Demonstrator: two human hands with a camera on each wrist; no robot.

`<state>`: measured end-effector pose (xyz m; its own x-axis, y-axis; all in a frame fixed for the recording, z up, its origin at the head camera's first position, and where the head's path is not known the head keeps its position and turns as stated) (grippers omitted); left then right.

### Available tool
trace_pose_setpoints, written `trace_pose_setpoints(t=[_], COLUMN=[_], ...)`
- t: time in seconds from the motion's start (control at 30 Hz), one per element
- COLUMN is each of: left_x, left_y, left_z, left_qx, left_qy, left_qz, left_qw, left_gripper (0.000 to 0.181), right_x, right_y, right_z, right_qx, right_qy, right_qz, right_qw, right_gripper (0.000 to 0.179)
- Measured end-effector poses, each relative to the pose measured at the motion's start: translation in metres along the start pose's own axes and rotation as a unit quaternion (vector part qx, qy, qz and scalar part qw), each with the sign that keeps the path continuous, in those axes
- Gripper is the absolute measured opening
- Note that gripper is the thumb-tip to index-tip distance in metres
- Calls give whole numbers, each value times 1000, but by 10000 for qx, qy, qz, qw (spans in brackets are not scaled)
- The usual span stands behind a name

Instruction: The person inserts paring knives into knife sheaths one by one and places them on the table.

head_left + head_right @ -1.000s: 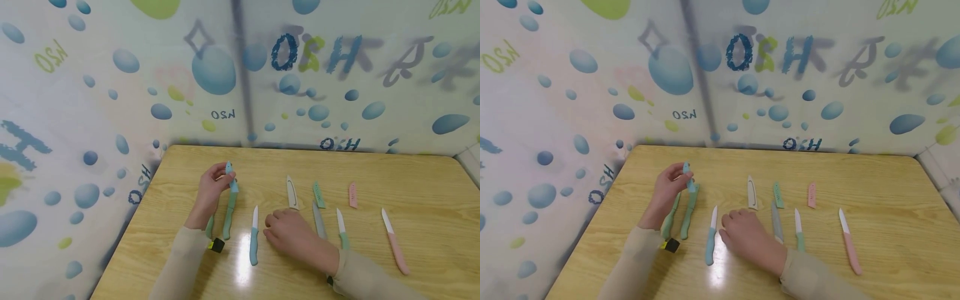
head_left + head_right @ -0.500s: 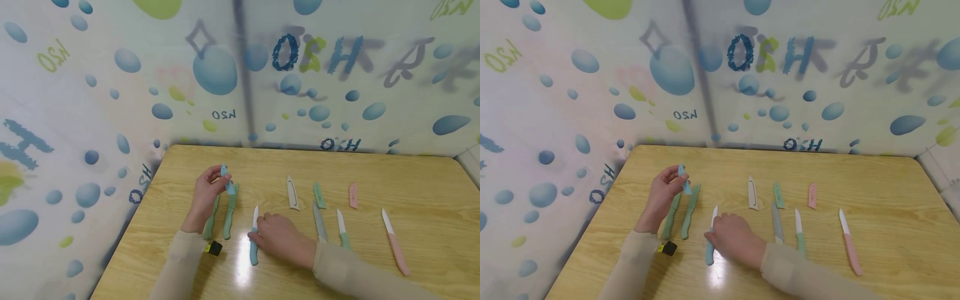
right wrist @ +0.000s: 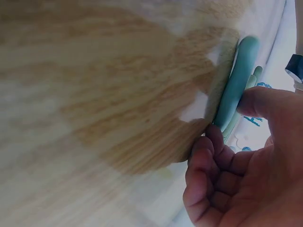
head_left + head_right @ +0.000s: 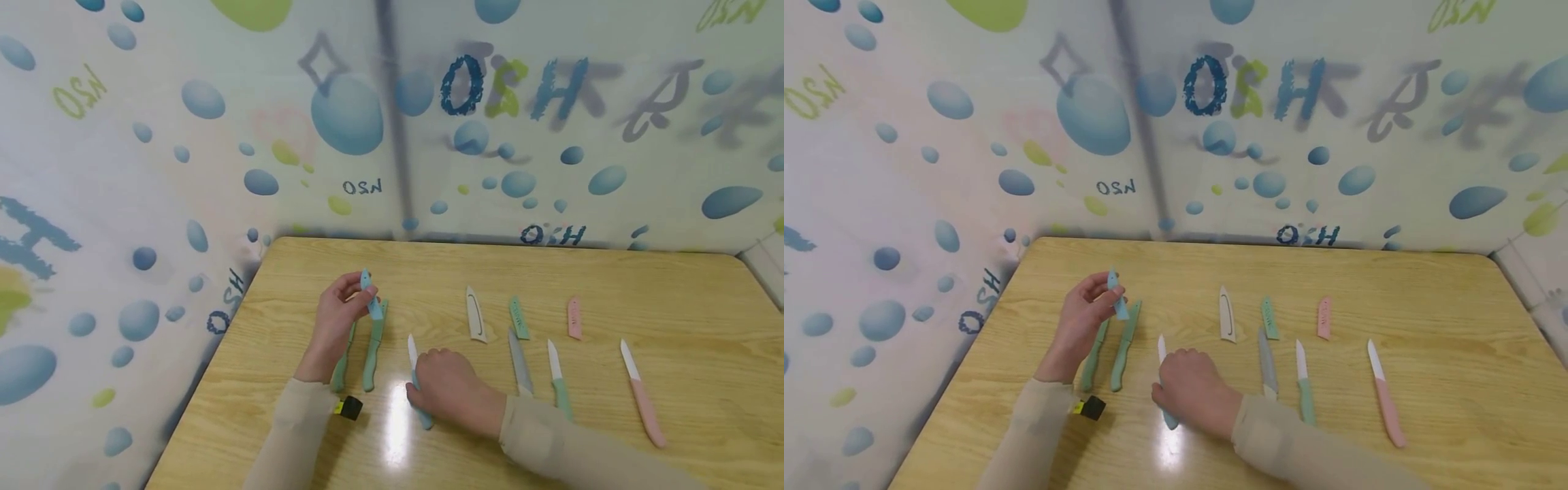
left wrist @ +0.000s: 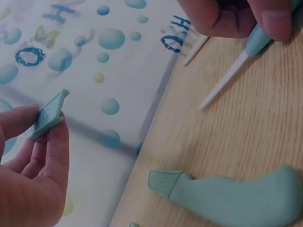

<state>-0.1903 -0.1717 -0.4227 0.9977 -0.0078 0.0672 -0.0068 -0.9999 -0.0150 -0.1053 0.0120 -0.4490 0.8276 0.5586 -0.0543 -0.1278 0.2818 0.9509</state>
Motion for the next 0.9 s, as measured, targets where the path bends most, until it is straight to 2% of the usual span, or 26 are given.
trace_pose_setpoints(t=[0.13, 0.3, 0.57, 0.8, 0.9], left_x=[1, 1, 0, -1, -1], left_y=[0, -1, -2, -5, -8], left_z=[0, 0, 1, 0, 2], left_qx=[19, 47, 30, 155, 237], left_qy=[-9, 21, 50, 29, 63], left_qz=[-18, -20, -81, -104, -62], left_qw=[10000, 10000, 10000, 9998, 9997], left_gripper=[34, 35, 36, 34, 34], right_x=[1, 2, 6, 20, 27], right_y=[1, 3, 10, 21, 24], right_z=[0, -2, -12, -25, -31], right_qx=[100, -39, -890, -1675, -1876], right_qy=[94, -18, -312, -36, -91], right_qz=[-117, 16, 323, 239, 257], right_qw=[9998, 10000, 9950, 9856, 9819], right_gripper=[41, 39, 26, 19, 10])
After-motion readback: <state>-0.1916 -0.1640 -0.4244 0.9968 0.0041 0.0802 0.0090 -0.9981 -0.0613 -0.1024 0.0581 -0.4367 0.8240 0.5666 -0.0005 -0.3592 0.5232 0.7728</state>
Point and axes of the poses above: each hand's wrist, its own x-axis away from the middle knuckle, its own y-axis out of the back of the hand, z = x × y, the point moved 4 cm from there along -x, towards the middle knuckle, and after that the axes turned 6 degrees about -x, right-handed, at the moved point
